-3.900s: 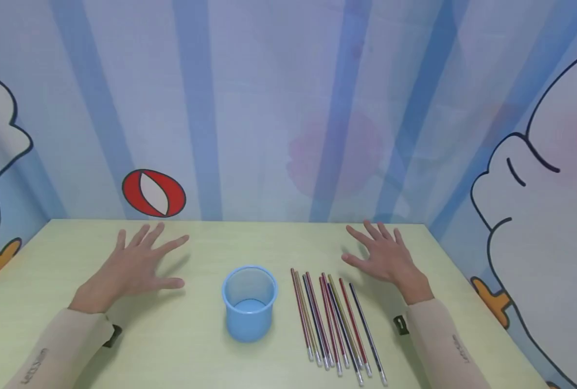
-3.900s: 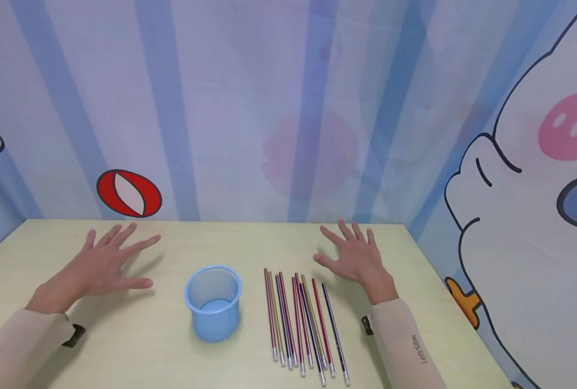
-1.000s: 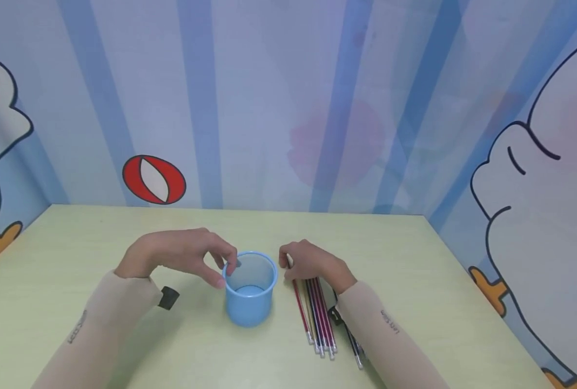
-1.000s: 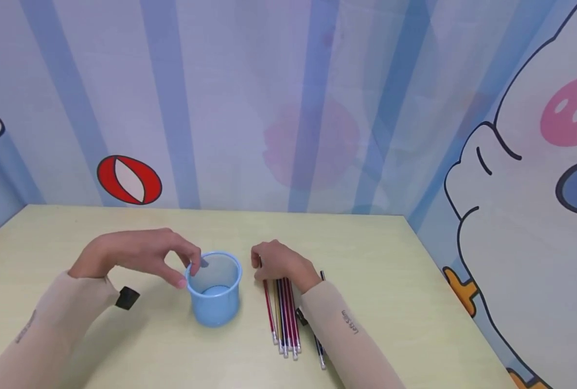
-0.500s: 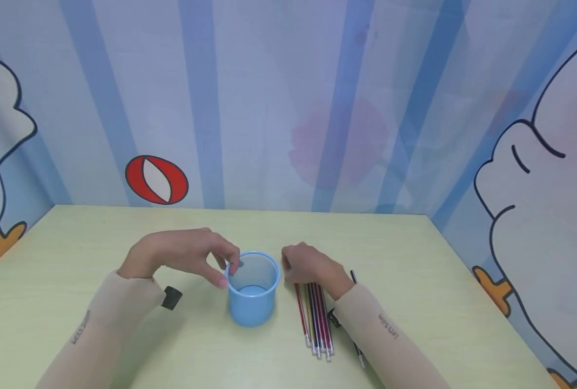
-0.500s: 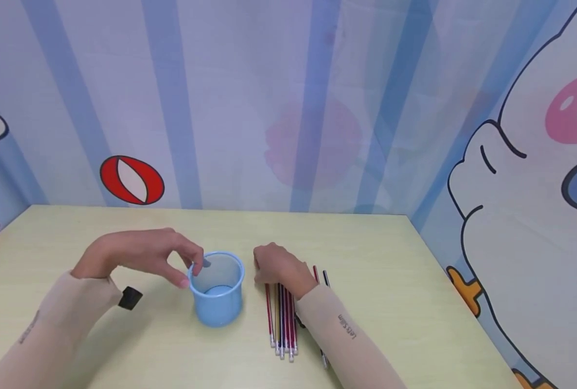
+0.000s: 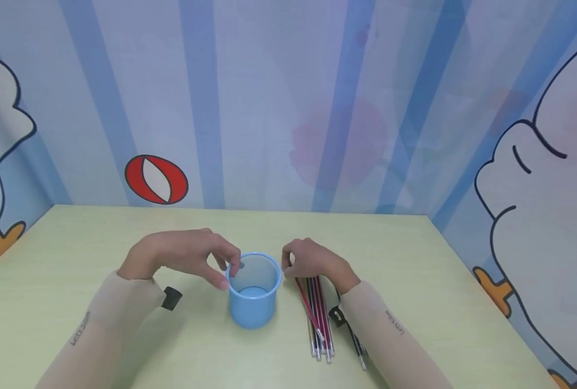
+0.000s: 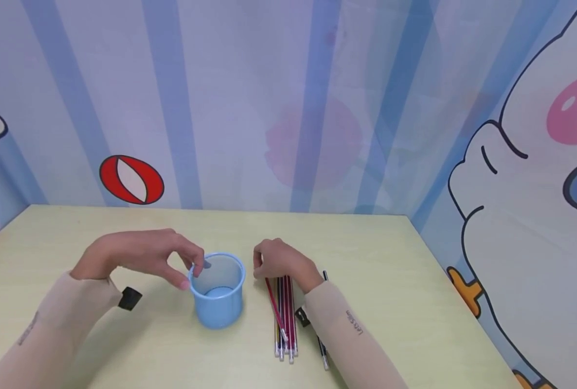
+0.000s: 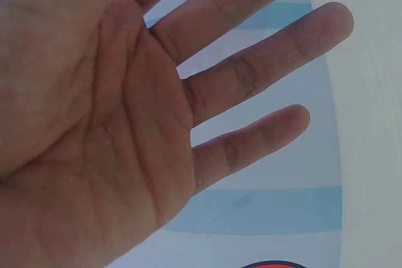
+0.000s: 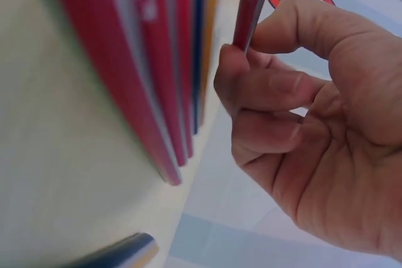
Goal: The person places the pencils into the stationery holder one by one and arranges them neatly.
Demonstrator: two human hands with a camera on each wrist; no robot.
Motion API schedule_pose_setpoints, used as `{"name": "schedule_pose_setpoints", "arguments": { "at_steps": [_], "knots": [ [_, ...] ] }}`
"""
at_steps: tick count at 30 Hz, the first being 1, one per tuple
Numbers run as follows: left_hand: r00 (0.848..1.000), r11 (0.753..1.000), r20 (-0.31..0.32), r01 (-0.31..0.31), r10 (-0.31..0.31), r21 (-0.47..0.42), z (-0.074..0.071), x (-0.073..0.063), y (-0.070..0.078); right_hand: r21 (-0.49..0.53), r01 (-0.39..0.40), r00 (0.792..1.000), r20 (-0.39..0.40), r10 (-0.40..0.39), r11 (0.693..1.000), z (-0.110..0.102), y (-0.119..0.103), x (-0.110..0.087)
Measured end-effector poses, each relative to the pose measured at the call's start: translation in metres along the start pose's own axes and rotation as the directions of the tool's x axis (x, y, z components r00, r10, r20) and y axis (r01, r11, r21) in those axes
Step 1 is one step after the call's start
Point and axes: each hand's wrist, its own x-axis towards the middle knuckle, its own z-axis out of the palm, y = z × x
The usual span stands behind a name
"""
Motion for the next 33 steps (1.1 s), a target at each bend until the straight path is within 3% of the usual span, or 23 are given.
{"name": "schedule_pose_setpoints", "arguments": {
  "at_steps": [11, 17, 27, 33],
  "knots": [
    [0.999, 1.0, 0.037, -0.029, 0.029, 0.01, -0.001, 0.003, -0.006, 0.128, 0.105, 0.993, -0.073, -0.097, 0.986, -0.028, -0.004, -0.015],
    [0.997, 1.0, 0.079, -0.002, 0.001, 0.016, -0.008, 0.006, -0.005, 0.159, 0.188, 0.975, -0.145, -0.165, 0.969, -0.043, -0.004, -0.023],
    [0.997, 0.998, 0.065, 0.041, -0.044, 0.04, -0.017, 0.0, 0.008, 0.22, 0.24, 0.951, -0.249, -0.184, 0.945, -0.075, -0.015, -0.03],
    [0.997, 0.999, 0.065, 0.03, -0.033, 0.037, -0.017, 0.003, 0.006, 0.237, 0.279, 0.932, -0.299, -0.203, 0.931, -0.084, -0.022, -0.036]
  ]
}}
